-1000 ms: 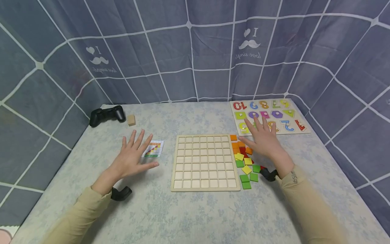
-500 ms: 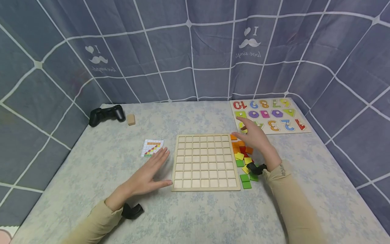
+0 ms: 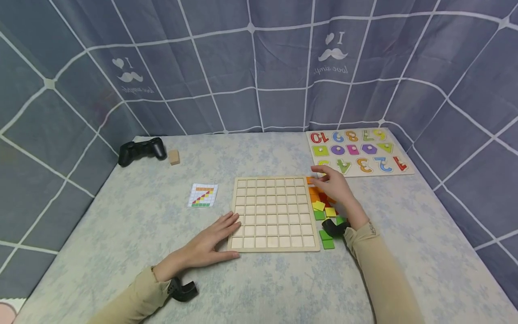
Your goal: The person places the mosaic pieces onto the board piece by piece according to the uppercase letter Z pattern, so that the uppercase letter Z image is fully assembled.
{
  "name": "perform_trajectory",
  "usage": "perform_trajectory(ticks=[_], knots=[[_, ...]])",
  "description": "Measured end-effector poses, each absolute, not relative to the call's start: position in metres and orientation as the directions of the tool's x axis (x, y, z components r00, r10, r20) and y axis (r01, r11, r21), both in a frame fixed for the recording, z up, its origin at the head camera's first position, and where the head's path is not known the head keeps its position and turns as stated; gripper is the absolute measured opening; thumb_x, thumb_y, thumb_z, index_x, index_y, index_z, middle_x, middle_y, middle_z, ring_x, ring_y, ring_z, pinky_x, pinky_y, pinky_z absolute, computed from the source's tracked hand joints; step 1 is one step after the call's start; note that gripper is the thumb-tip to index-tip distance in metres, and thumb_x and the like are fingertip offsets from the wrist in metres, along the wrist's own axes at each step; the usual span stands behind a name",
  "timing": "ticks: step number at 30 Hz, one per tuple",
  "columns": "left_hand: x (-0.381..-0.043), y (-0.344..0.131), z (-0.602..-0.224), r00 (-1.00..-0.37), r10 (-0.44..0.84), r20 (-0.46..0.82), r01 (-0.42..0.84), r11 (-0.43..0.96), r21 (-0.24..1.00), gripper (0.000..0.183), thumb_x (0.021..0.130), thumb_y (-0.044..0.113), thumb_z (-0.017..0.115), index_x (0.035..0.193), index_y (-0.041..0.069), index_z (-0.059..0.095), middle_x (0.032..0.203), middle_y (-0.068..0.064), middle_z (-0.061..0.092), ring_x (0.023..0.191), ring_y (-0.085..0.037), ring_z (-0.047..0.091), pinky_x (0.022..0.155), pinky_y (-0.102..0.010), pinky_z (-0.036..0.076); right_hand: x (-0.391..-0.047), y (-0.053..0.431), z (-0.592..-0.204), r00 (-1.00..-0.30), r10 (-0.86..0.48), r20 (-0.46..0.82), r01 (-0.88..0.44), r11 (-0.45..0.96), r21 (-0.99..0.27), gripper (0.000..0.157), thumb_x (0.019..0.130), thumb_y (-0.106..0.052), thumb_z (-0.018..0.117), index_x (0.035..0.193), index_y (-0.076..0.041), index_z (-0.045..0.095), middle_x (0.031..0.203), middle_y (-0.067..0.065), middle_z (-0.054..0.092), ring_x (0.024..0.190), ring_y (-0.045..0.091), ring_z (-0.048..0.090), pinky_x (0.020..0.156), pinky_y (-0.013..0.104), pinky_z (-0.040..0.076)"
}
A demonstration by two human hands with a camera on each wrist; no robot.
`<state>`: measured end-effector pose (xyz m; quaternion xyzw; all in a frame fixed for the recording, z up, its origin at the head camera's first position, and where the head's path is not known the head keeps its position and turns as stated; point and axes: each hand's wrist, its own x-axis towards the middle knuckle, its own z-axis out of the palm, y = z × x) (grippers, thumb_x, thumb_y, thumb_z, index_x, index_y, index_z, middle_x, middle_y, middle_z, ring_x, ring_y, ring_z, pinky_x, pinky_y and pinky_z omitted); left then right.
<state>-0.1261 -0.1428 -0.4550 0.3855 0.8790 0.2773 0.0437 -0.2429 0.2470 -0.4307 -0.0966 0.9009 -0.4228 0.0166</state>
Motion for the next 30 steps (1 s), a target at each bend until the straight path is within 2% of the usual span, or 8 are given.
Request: perform_trajectory(ticks=[5, 10, 17, 24, 30], knots=[[-0.128, -0.144, -0.457, -0.67, 0.725, 0.159, 0.69, 0.53, 0.492, 0.076, 0.09, 0.048, 0.059, 0.145, 0.002, 0.035, 0.153, -0.012, 0.024, 0.142, -0.024, 0.013, 0.117, -0.032, 0.011, -0.242, 0.245, -0.436, -0.98, -0.189, 0.061, -0.174, 0.667, -0.725, 0.044, 0.092, -0.022, 0.062, 0.131, -0.004, 0.053, 0.128, 0.018, 0.055, 0.099, 0.033, 0.056, 0.082, 0.044, 0.052], [-0.129, -0.144, -0.457, -0.671, 0.724, 0.159, 0.693, 0.537, 0.481, 0.076, 0.089, 0.05, 0.058, 0.144, 0.003, 0.036, 0.152, -0.011, 0.026, 0.142, -0.024, 0.014, 0.117, -0.031, 0.012, -0.24, 0.242, -0.439, -0.979, -0.196, 0.054, -0.174, 0.669, -0.723, 0.044, 0.092, -0.019, 0.062, 0.133, -0.004, 0.051, 0.126, 0.019, 0.055, 0.1, 0.033, 0.056, 0.088, 0.05, 0.048], [-0.128, -0.145, -0.456, -0.682, 0.717, 0.143, 0.679, 0.548, 0.49, 0.075, 0.089, 0.049, 0.059, 0.145, 0.004, 0.036, 0.152, -0.01, 0.026, 0.142, -0.022, 0.013, 0.116, -0.033, 0.015, -0.241, 0.241, -0.443, -0.981, -0.187, 0.058, -0.172, 0.679, -0.713, 0.042, 0.094, -0.018, 0.06, 0.132, -0.004, 0.052, 0.123, 0.018, 0.056, 0.097, 0.031, 0.054, 0.084, 0.047, 0.048], [-0.129, -0.144, -0.455, -0.693, 0.709, 0.129, 0.666, 0.562, 0.49, 0.075, 0.088, 0.049, 0.06, 0.144, 0.005, 0.037, 0.152, -0.01, 0.028, 0.142, -0.02, 0.014, 0.115, -0.036, 0.02, -0.242, 0.24, -0.445, -0.974, -0.211, 0.088, -0.215, 0.718, -0.662, 0.032, 0.094, -0.016, 0.059, 0.124, -0.004, 0.059, 0.104, 0.019, 0.062, 0.087, 0.03, 0.056, 0.074, 0.042, 0.047], [-0.128, -0.145, -0.455, -0.694, 0.709, 0.121, 0.662, 0.564, 0.494, 0.075, 0.089, 0.05, 0.059, 0.145, 0.005, 0.036, 0.152, -0.01, 0.027, 0.142, -0.02, 0.013, 0.115, -0.035, 0.019, -0.242, 0.239, -0.445, -0.975, -0.204, 0.083, -0.208, 0.729, -0.652, 0.029, 0.094, -0.014, 0.058, 0.121, -0.004, 0.061, 0.1, 0.018, 0.063, 0.085, 0.029, 0.055, 0.071, 0.039, 0.046]])
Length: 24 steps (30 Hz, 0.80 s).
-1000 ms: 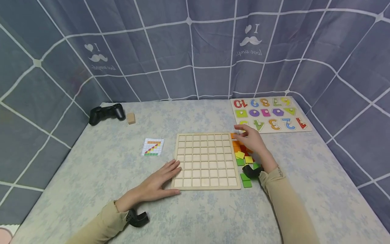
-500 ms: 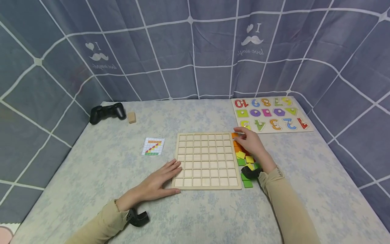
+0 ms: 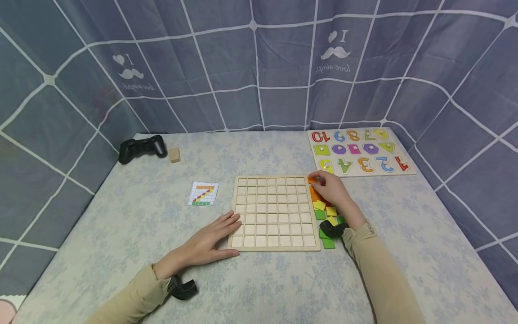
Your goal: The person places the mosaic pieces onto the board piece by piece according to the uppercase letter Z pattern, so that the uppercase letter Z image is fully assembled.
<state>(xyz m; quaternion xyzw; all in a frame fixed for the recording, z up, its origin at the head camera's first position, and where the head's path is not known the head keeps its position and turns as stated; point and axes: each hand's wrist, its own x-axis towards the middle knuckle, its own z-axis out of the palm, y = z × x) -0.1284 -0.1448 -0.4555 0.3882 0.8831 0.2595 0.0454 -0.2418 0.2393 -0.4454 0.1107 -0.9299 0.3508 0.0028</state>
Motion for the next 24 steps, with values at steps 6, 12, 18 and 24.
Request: perform_trajectory(ticks=[6, 12, 18, 24], knots=[[-0.1286, -0.145, -0.4557, -0.695, 0.708, 0.121, 0.661, 0.564, 0.494, 0.075, 0.089, 0.05, 0.059, 0.145, 0.005, 0.036, 0.152, -0.009, 0.027, 0.142, -0.02, 0.013, 0.115, -0.036, 0.02, -0.2421, 0.2379, -0.4447, -0.981, -0.185, 0.058, -0.177, 0.732, -0.657, 0.023, 0.092, -0.01, 0.057, 0.114, -0.004, 0.063, 0.096, 0.015, 0.062, 0.08, 0.026, 0.052, 0.069, 0.035, 0.043], [-0.1287, -0.145, -0.4563, -0.694, 0.709, 0.125, 0.665, 0.565, 0.489, 0.075, 0.089, 0.05, 0.059, 0.144, 0.005, 0.037, 0.152, -0.009, 0.027, 0.142, -0.02, 0.013, 0.115, -0.036, 0.02, -0.2416, 0.2374, -0.4435, -0.982, -0.184, 0.04, -0.163, 0.73, -0.664, 0.022, 0.093, -0.009, 0.057, 0.113, -0.004, 0.063, 0.099, 0.016, 0.061, 0.083, 0.027, 0.052, 0.071, 0.037, 0.044], [-0.1288, -0.1452, -0.4564, -0.693, 0.71, 0.127, 0.667, 0.563, 0.488, 0.075, 0.089, 0.051, 0.058, 0.144, 0.005, 0.037, 0.152, -0.009, 0.027, 0.142, -0.021, 0.013, 0.115, -0.037, 0.02, -0.2408, 0.2372, -0.4423, -0.985, -0.171, 0.027, -0.144, 0.72, -0.679, 0.019, 0.092, -0.009, 0.057, 0.11, -0.004, 0.062, 0.099, 0.016, 0.06, 0.084, 0.028, 0.052, 0.071, 0.037, 0.045], [-0.1291, -0.1455, -0.457, -0.692, 0.71, 0.132, 0.668, 0.56, 0.49, 0.075, 0.089, 0.051, 0.059, 0.144, 0.005, 0.037, 0.152, -0.009, 0.027, 0.142, -0.021, 0.014, 0.115, -0.038, 0.022, -0.2412, 0.2367, -0.4416, -0.987, -0.16, 0.001, -0.116, 0.712, -0.693, 0.018, 0.092, -0.009, 0.059, 0.109, -0.004, 0.058, 0.092, 0.013, 0.056, 0.081, 0.027, 0.049, 0.069, 0.035, 0.043]])
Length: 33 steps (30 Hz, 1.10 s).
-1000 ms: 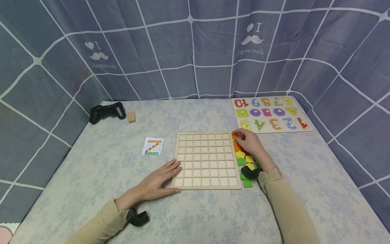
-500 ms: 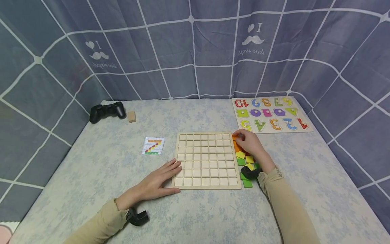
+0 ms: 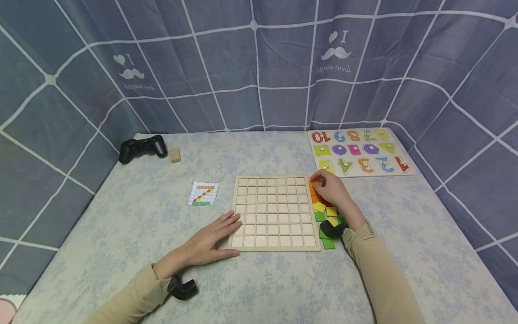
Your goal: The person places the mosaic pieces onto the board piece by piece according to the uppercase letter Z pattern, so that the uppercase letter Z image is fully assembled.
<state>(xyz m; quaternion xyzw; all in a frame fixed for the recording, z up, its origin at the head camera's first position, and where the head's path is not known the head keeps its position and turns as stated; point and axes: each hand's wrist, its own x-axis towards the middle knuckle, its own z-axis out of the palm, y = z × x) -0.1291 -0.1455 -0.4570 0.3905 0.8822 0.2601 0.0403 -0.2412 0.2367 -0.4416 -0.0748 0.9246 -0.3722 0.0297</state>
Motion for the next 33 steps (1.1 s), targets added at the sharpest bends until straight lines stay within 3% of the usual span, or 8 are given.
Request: perform_trajectory(ticks=[8, 19, 23, 29, 33], knots=[[-0.129, -0.146, -0.457, -0.692, 0.708, 0.14, 0.671, 0.559, 0.487, 0.075, 0.088, 0.05, 0.059, 0.144, 0.005, 0.038, 0.152, -0.009, 0.028, 0.142, -0.021, 0.014, 0.115, -0.037, 0.022, -0.243, 0.237, -0.44, -0.983, -0.183, 0.003, -0.134, 0.709, -0.693, 0.02, 0.09, -0.011, 0.063, 0.106, -0.002, 0.055, 0.082, 0.01, 0.05, 0.074, 0.025, 0.046, 0.063, 0.034, 0.038], [-0.129, -0.146, -0.458, -0.689, 0.712, 0.14, 0.673, 0.555, 0.49, 0.075, 0.089, 0.051, 0.058, 0.144, 0.005, 0.037, 0.152, -0.009, 0.028, 0.142, -0.019, 0.014, 0.116, -0.031, 0.016, -0.242, 0.234, -0.411, -0.965, -0.258, -0.048, -0.141, 0.664, -0.735, 0.027, 0.086, -0.023, 0.071, 0.101, -0.003, 0.062, 0.088, 0.01, 0.061, 0.076, 0.025, 0.055, 0.064, 0.03, 0.05], [-0.129, -0.147, -0.458, -0.689, 0.711, 0.141, 0.671, 0.553, 0.493, 0.075, 0.089, 0.051, 0.059, 0.144, 0.005, 0.037, 0.152, -0.009, 0.028, 0.142, -0.019, 0.014, 0.116, -0.03, 0.016, -0.247, 0.216, -0.396, -0.931, -0.362, -0.043, -0.199, 0.605, -0.771, 0.023, 0.088, -0.021, 0.068, 0.102, -0.003, 0.066, 0.089, 0.009, 0.065, 0.08, 0.028, 0.059, 0.067, 0.032, 0.053], [-0.129, -0.146, -0.457, -0.686, 0.713, 0.143, 0.671, 0.544, 0.504, 0.075, 0.089, 0.05, 0.059, 0.144, 0.005, 0.037, 0.152, -0.009, 0.028, 0.142, -0.02, 0.014, 0.116, -0.029, 0.015, -0.256, 0.17, -0.382, -0.875, -0.484, -0.005, -0.293, 0.537, -0.791, 0.018, 0.09, -0.013, 0.064, 0.104, -0.002, 0.068, 0.093, 0.012, 0.068, 0.085, 0.035, 0.062, 0.074, 0.045, 0.055], [-0.129, -0.145, -0.457, -0.682, 0.717, 0.142, 0.676, 0.545, 0.496, 0.075, 0.089, 0.051, 0.058, 0.144, 0.005, 0.037, 0.152, -0.009, 0.028, 0.142, -0.021, 0.015, 0.116, -0.03, 0.014, -0.261, 0.139, -0.386, -0.845, -0.535, -0.002, -0.351, 0.558, -0.752, 0.015, 0.09, -0.011, 0.063, 0.102, -0.002, 0.069, 0.097, 0.011, 0.068, 0.09, 0.031, 0.063, 0.077, 0.041, 0.055]])
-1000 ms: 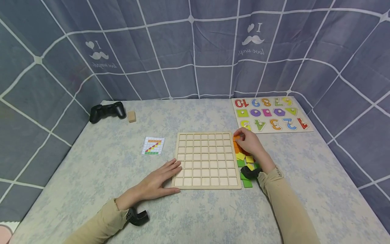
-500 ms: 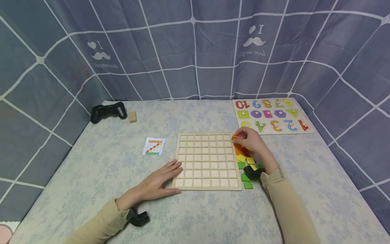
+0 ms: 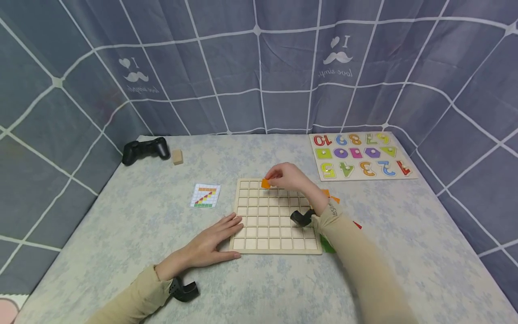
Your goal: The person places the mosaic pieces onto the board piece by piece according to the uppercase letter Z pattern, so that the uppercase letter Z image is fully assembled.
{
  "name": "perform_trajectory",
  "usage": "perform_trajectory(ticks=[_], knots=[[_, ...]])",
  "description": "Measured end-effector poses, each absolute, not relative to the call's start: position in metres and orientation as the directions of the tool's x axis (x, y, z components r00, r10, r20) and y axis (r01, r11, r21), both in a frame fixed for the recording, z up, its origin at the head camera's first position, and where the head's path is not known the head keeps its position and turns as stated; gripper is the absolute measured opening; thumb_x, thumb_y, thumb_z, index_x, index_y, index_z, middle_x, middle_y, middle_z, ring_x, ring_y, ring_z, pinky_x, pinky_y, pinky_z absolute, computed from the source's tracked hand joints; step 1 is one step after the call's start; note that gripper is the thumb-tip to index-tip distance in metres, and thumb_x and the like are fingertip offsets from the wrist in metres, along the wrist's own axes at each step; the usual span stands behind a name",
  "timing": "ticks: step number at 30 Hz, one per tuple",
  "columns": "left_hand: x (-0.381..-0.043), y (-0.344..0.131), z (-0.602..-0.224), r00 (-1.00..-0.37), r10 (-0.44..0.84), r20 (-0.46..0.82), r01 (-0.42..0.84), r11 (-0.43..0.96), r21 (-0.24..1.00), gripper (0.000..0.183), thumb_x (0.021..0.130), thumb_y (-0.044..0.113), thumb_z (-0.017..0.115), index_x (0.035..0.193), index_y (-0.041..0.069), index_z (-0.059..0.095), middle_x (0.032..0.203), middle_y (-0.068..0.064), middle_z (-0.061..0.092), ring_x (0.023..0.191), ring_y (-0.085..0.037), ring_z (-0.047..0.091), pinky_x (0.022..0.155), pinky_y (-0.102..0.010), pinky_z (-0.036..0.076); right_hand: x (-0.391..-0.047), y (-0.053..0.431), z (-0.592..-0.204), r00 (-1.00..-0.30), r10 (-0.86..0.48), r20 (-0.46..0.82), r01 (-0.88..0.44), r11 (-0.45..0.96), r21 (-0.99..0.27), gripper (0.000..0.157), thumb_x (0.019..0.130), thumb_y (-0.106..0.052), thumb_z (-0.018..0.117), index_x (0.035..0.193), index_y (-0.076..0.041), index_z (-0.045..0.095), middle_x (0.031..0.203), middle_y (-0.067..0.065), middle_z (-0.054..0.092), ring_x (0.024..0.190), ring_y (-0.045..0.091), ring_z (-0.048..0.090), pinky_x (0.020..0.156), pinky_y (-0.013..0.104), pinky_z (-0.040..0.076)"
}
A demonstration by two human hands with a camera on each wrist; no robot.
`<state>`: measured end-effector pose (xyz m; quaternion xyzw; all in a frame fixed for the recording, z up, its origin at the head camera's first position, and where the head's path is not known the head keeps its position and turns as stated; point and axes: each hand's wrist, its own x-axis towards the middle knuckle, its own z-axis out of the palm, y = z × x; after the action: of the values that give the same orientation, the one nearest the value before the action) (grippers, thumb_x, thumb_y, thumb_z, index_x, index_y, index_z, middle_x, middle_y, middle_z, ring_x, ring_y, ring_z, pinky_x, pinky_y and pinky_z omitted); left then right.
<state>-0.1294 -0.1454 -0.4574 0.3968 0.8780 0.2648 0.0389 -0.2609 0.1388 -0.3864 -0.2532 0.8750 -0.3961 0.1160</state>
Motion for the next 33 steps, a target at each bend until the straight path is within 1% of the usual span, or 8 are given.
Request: perform_trajectory(ticks=[4, 9, 13, 16, 19, 22, 26, 33], knots=[[-0.129, -0.145, -0.458, -0.684, 0.717, 0.138, 0.673, 0.545, 0.5, 0.075, 0.088, 0.051, 0.059, 0.144, 0.005, 0.038, 0.152, -0.009, 0.028, 0.142, -0.02, 0.015, 0.116, -0.032, 0.015, -0.263, 0.116, -0.395, -0.835, -0.55, -0.033, -0.366, 0.598, -0.713, 0.015, 0.09, -0.01, 0.063, 0.101, -0.003, 0.069, 0.098, 0.009, 0.068, 0.092, 0.026, 0.063, 0.081, 0.037, 0.053], [-0.129, -0.144, -0.459, -0.683, 0.718, 0.138, 0.673, 0.545, 0.5, 0.075, 0.088, 0.052, 0.058, 0.144, 0.005, 0.038, 0.152, -0.008, 0.027, 0.142, -0.02, 0.014, 0.116, -0.032, 0.015, -0.266, 0.098, -0.407, -0.844, -0.527, -0.1, -0.323, 0.648, -0.69, 0.014, 0.09, -0.011, 0.063, 0.101, -0.005, 0.07, 0.093, 0.006, 0.068, 0.079, 0.02, 0.062, 0.073, 0.033, 0.052], [-0.129, -0.143, -0.459, -0.682, 0.717, 0.146, 0.679, 0.546, 0.49, 0.075, 0.088, 0.052, 0.059, 0.143, 0.005, 0.039, 0.152, -0.008, 0.028, 0.142, -0.02, 0.015, 0.116, -0.032, 0.016, -0.264, 0.091, -0.413, -0.844, -0.527, -0.102, -0.346, 0.679, -0.647, 0.015, 0.09, -0.013, 0.064, 0.1, -0.007, 0.072, 0.094, 0.005, 0.068, 0.084, 0.021, 0.063, 0.075, 0.033, 0.053], [-0.128, -0.142, -0.459, -0.682, 0.717, 0.145, 0.677, 0.544, 0.496, 0.075, 0.088, 0.051, 0.059, 0.144, 0.005, 0.039, 0.152, -0.008, 0.028, 0.142, -0.02, 0.015, 0.116, -0.032, 0.016, -0.259, 0.093, -0.412, -0.848, -0.525, -0.077, -0.368, 0.686, -0.628, 0.021, 0.088, -0.012, 0.066, 0.107, -0.006, 0.071, 0.104, 0.008, 0.063, 0.09, 0.023, 0.062, 0.076, 0.033, 0.053], [-0.128, -0.142, -0.459, -0.681, 0.719, 0.136, 0.673, 0.542, 0.504, 0.075, 0.088, 0.051, 0.059, 0.144, 0.005, 0.037, 0.152, -0.008, 0.027, 0.142, -0.02, 0.014, 0.116, -0.031, 0.014, -0.253, 0.104, -0.403, -0.859, -0.51, -0.047, -0.356, 0.66, -0.661, 0.033, 0.087, -0.012, 0.067, 0.119, -0.003, 0.064, 0.114, 0.015, 0.058, 0.092, 0.025, 0.061, 0.075, 0.035, 0.053], [-0.128, -0.142, -0.459, -0.685, 0.717, 0.127, 0.668, 0.549, 0.502, 0.076, 0.089, 0.052, 0.058, 0.144, 0.006, 0.037, 0.152, -0.008, 0.027, 0.142, -0.019, 0.013, 0.116, -0.032, 0.015, -0.248, 0.125, -0.389, -0.871, -0.491, -0.006, -0.338, 0.609, -0.718, 0.041, 0.087, -0.014, 0.068, 0.125, -0.002, 0.059, 0.12, 0.02, 0.056, 0.093, 0.026, 0.061, 0.076, 0.038, 0.054], [-0.129, -0.143, -0.458, -0.695, 0.709, 0.117, 0.659, 0.564, 0.497, 0.076, 0.089, 0.053, 0.057, 0.145, 0.007, 0.037, 0.153, -0.007, 0.026, 0.142, -0.017, 0.012, 0.116, -0.033, 0.018, -0.242, 0.164, -0.375, -0.884, -0.466, 0.04, -0.321, 0.542, -0.777, 0.042, 0.088, -0.018, 0.068, 0.126, -0.003, 0.058, 0.122, 0.019, 0.057, 0.096, 0.027, 0.06, 0.079, 0.039, 0.053], [-0.129, -0.146, -0.458, -0.702, 0.705, 0.103, 0.647, 0.57, 0.507, 0.076, 0.089, 0.053, 0.057, 0.145, 0.007, 0.035, 0.153, -0.006, 0.024, 0.143, -0.017, 0.011, 0.115, -0.035, 0.02, -0.23, 0.227, -0.371, -0.934, -0.357, 0.025, -0.229, 0.543, -0.808, 0.044, 0.091, -0.027, 0.065, 0.127, -0.004, 0.057, 0.124, 0.016, 0.056, 0.098, 0.022, 0.058, 0.079, 0.029, 0.053]])
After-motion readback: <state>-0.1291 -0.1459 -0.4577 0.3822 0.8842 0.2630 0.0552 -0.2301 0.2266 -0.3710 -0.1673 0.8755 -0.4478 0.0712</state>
